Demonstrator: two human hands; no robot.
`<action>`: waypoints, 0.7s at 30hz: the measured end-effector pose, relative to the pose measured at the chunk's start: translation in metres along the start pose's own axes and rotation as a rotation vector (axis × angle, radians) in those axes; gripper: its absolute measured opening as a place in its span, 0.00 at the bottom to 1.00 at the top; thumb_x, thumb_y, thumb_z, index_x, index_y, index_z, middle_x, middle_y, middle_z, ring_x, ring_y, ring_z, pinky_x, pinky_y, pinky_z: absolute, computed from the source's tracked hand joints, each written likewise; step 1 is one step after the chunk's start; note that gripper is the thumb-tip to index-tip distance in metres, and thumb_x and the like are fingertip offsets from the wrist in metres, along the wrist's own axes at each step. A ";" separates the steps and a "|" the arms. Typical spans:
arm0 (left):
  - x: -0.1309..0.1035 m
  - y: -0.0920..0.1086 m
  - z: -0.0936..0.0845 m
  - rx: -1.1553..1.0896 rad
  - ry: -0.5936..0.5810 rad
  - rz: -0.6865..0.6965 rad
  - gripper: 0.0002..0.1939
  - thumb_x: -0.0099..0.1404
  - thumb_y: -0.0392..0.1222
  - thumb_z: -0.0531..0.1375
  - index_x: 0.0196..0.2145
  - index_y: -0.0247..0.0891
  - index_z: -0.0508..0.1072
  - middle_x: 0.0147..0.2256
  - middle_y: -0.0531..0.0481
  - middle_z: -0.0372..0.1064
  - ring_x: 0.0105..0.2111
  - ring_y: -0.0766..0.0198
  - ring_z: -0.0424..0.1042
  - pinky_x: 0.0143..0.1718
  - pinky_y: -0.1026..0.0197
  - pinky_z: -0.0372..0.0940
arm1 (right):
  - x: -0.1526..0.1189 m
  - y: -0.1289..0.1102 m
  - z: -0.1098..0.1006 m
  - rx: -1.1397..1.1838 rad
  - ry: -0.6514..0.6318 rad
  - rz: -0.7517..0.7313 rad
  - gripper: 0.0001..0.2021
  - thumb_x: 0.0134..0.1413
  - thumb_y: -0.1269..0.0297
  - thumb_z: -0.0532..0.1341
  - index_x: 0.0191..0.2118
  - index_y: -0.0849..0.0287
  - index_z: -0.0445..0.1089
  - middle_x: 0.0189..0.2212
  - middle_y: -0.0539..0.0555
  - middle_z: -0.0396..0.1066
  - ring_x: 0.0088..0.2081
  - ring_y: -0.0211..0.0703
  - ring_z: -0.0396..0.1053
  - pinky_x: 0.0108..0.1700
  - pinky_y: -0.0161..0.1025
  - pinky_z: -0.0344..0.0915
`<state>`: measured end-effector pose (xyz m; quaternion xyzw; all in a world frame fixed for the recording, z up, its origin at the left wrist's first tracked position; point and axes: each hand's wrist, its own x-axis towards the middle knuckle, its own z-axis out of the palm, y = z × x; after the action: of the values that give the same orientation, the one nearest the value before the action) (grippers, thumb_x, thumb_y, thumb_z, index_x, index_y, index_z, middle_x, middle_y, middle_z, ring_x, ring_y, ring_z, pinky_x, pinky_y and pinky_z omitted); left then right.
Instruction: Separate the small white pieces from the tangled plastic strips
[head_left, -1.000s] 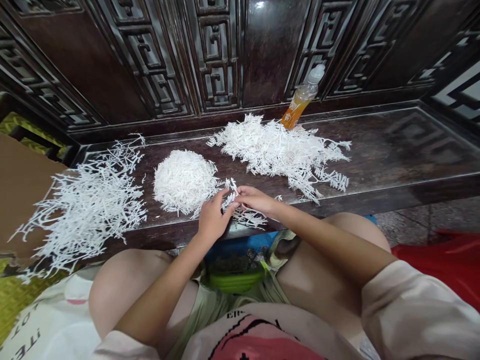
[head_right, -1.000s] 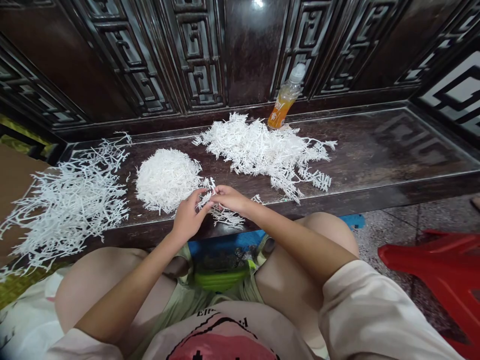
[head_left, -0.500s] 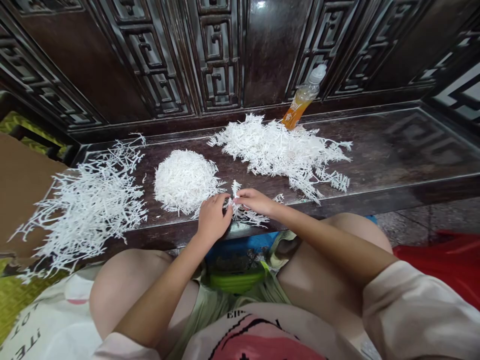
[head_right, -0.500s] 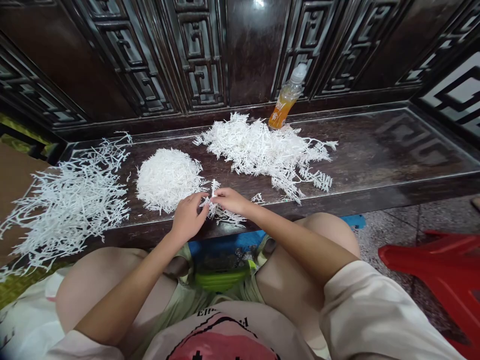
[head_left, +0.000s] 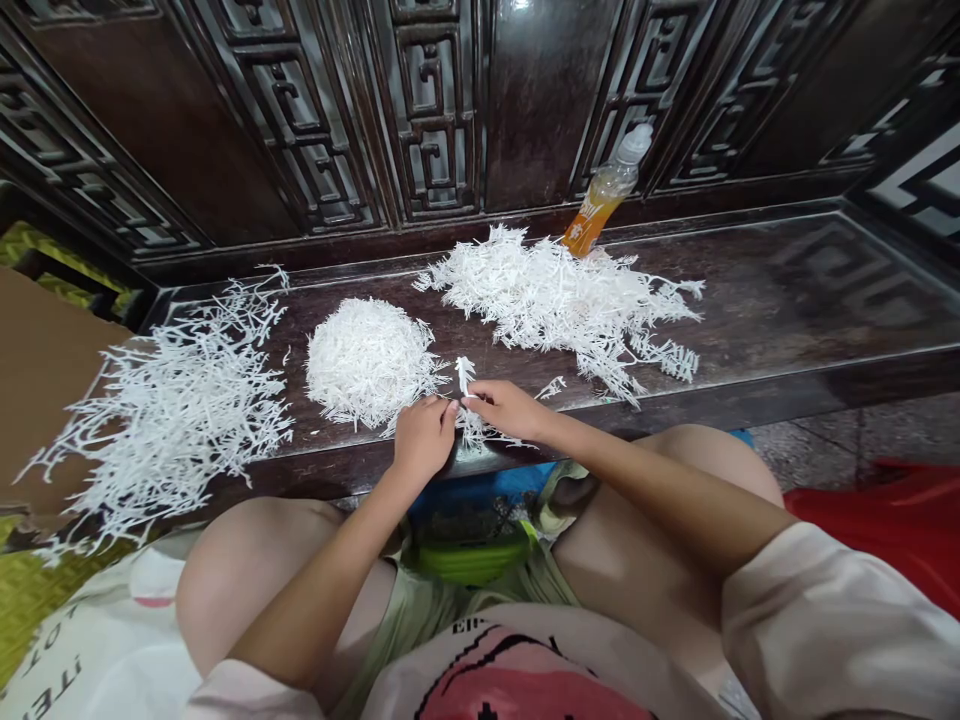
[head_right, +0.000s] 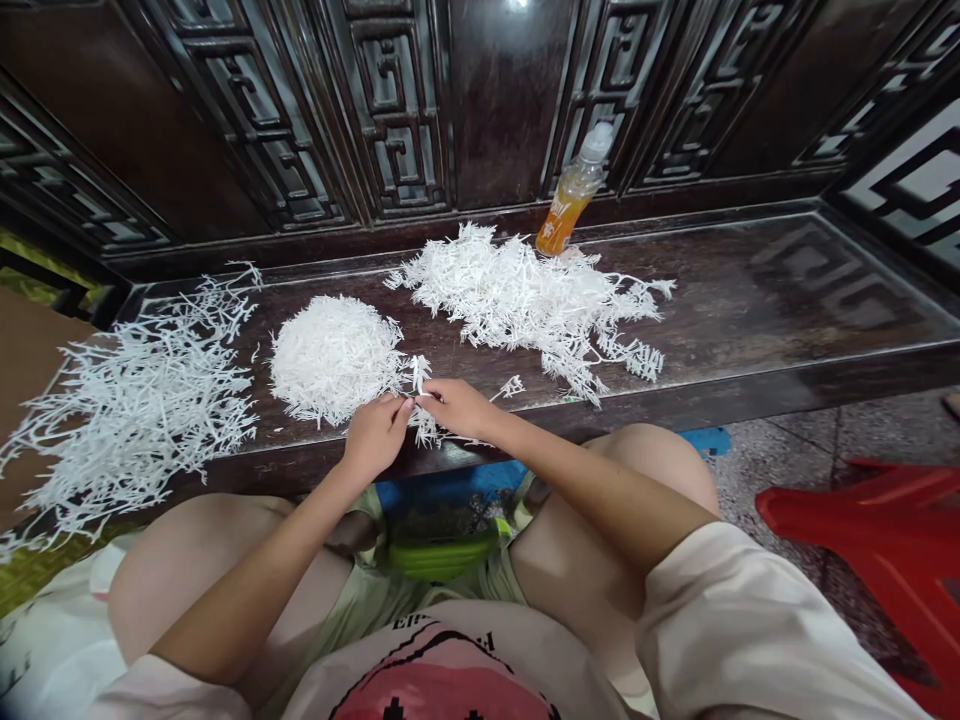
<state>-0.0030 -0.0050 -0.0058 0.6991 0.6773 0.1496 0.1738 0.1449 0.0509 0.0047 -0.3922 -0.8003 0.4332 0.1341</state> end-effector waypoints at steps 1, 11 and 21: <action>0.000 0.000 0.000 -0.056 -0.017 -0.013 0.22 0.62 0.48 0.40 0.25 0.37 0.67 0.27 0.46 0.66 0.30 0.60 0.65 0.32 0.60 0.55 | 0.000 0.000 0.000 0.003 -0.003 0.002 0.13 0.52 0.59 0.47 0.22 0.60 0.54 0.18 0.46 0.52 0.23 0.33 0.51 0.26 0.32 0.45; 0.003 -0.002 0.004 -0.652 -0.197 -0.110 0.18 0.59 0.49 0.44 0.21 0.36 0.63 0.22 0.53 0.64 0.26 0.65 0.62 0.28 0.65 0.55 | 0.000 -0.001 -0.003 0.020 -0.004 -0.032 0.13 0.53 0.59 0.46 0.22 0.60 0.56 0.19 0.46 0.53 0.24 0.33 0.52 0.27 0.31 0.46; -0.005 0.008 -0.002 0.040 -0.115 -0.035 0.14 0.59 0.43 0.45 0.25 0.37 0.67 0.27 0.46 0.69 0.29 0.58 0.67 0.31 0.59 0.54 | -0.001 0.002 0.000 -0.062 0.000 -0.072 0.13 0.51 0.61 0.49 0.20 0.60 0.54 0.17 0.46 0.52 0.22 0.32 0.51 0.26 0.32 0.43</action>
<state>0.0032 -0.0102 -0.0006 0.6980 0.6810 0.0925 0.2011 0.1465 0.0507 0.0030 -0.3672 -0.8269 0.4030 0.1376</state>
